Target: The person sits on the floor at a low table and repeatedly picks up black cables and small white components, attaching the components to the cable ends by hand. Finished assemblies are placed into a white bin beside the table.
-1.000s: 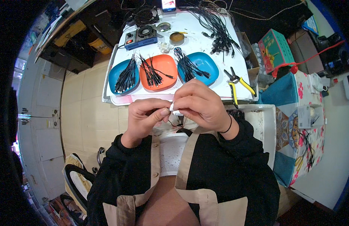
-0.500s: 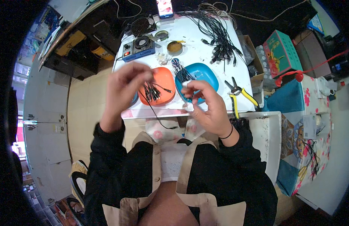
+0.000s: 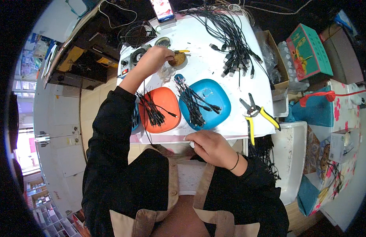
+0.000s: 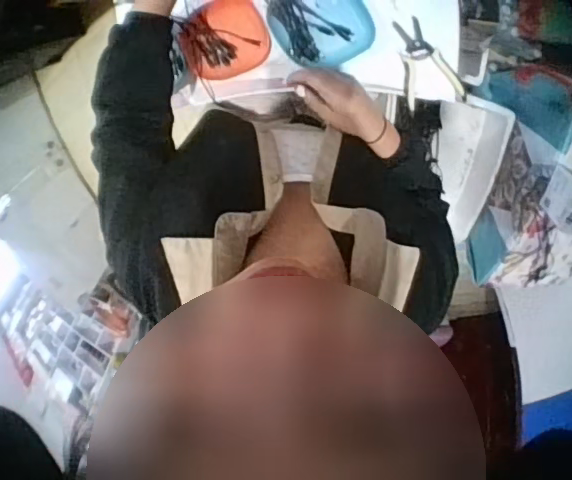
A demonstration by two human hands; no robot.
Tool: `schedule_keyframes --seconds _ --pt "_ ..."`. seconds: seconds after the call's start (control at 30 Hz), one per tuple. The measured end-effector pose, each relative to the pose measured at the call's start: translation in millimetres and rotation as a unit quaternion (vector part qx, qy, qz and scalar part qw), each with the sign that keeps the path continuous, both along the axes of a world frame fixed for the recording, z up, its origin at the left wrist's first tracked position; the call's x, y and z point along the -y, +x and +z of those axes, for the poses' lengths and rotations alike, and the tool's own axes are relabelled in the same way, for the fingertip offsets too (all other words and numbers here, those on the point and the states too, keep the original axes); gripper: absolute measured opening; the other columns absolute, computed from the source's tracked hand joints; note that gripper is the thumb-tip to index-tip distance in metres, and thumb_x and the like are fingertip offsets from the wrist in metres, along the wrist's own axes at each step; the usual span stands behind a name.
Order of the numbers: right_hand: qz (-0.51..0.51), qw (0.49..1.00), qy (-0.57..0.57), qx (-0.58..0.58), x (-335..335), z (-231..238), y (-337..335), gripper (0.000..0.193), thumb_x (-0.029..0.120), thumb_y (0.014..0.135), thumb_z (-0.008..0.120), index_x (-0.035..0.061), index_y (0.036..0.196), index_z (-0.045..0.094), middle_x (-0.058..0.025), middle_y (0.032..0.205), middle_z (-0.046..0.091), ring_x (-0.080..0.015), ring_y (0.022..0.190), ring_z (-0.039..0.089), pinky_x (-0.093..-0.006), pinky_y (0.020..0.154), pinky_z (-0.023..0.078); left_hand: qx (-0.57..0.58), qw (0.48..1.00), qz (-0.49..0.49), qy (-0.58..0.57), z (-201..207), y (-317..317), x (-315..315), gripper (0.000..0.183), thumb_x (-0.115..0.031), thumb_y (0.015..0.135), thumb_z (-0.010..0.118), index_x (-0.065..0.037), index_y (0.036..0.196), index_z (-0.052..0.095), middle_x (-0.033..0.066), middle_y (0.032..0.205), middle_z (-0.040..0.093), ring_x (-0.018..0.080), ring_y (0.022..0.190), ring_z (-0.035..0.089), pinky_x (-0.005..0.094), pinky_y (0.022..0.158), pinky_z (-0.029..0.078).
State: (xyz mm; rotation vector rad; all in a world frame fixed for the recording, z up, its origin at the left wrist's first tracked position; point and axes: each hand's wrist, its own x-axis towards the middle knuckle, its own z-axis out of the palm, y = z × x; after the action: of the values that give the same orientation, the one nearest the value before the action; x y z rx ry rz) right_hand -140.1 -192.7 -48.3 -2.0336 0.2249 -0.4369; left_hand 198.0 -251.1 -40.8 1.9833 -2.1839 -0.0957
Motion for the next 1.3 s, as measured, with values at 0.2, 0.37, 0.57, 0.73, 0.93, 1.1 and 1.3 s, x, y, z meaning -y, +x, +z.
schedule_keyframes --seconds 0.2,0.37,0.57,0.73,0.93,1.1,1.3 --pt "0.023 1.0 0.012 -0.014 7.4 -2.7 1.6 0.02 0.003 0.082 0.057 0.0052 0.102 0.058 -0.0126 0.091 0.062 -0.0311 0.086 0.061 -0.039 0.074 0.05 0.053 0.998 0.012 0.033 -4.9 -0.4 7.5 0.01 -0.006 0.077 0.059 -0.001 0.084 0.065 0.0173 0.08 0.064 0.0342 0.081 0.063 0.0411 0.072 0.051" --pt "0.024 0.999 0.027 -0.021 9.3 -2.6 2.7 0.019 0.003 0.082 0.057 0.0045 0.101 0.058 -0.0128 0.091 0.062 -0.0313 0.086 0.061 -0.0389 0.074 0.05 0.1 0.995 0.007 0.028 -5.3 -8.3 6.7 0.013 -0.003 0.076 0.056 0.0 0.085 0.065 0.0183 0.08 0.064 0.0347 0.08 0.064 0.0421 0.072 0.051" --pt "0.01 1.0 0.015 -0.006 7.5 -1.3 2.1 0.019 0.002 0.081 0.057 0.0048 0.099 0.058 -0.0125 0.089 0.061 -0.0311 0.083 0.061 -0.0386 0.073 0.05 0.073 0.997 0.009 0.012 -2.6 -11.0 5.7 0.011 -0.005 0.078 0.058 -0.001 0.085 0.066 0.0178 0.082 0.064 0.0355 0.079 0.064 0.0416 0.071 0.051" --pt "-0.003 1.0 -0.007 -0.029 5.1 -1.0 -1.2 0.019 0.001 0.081 0.057 0.0057 0.099 0.059 -0.0114 0.089 0.062 -0.0301 0.082 0.061 -0.038 0.071 0.05 -0.033 0.994 0.035 -0.096 18.4 5.5 -15.5 0.01 -0.002 0.078 0.064 0.001 0.088 0.065 0.016 0.083 0.063 0.0345 0.077 0.062 0.0387 0.069 0.049" --pt "0.01 1.0 -0.004 0.005 -5.2 -3.8 1.9 0.025 0.0 0.08 0.057 0.0065 0.104 0.059 -0.0103 0.089 0.063 -0.0299 0.08 0.062 -0.0384 0.069 0.05 -0.015 0.98 0.141 -0.143 34.5 53.2 -64.6 0.012 0.0 0.078 0.065 0.002 0.091 0.065 0.0163 0.084 0.06 0.0356 0.078 0.06 0.04 0.068 0.047" --pt "0.029 1.0 -0.005 -0.009 -13.7 -5.2 4.5 0.024 0.002 0.08 0.058 0.0069 0.103 0.058 -0.011 0.091 0.064 -0.0304 0.082 0.063 -0.0378 0.071 0.051 0.01 0.974 0.191 -0.121 20.8 80.5 -79.7 0.007 -0.005 0.079 0.063 0.001 0.083 0.063 0.0174 0.083 0.059 0.0376 0.08 0.059 0.0436 0.071 0.047" --pt "0.024 0.999 -0.025 0.0 -16.1 -6.3 5.1 0.021 0.002 0.079 0.059 0.007 0.099 0.058 -0.013 0.092 0.063 -0.032 0.082 0.063 -0.0386 0.071 0.052 0.047 0.98 0.179 -0.077 15.4 87.5 -75.9 0.007 -0.005 0.08 0.061 0.002 0.083 0.063 0.0183 0.086 0.059 0.0378 0.084 0.059 0.0446 0.073 0.047"
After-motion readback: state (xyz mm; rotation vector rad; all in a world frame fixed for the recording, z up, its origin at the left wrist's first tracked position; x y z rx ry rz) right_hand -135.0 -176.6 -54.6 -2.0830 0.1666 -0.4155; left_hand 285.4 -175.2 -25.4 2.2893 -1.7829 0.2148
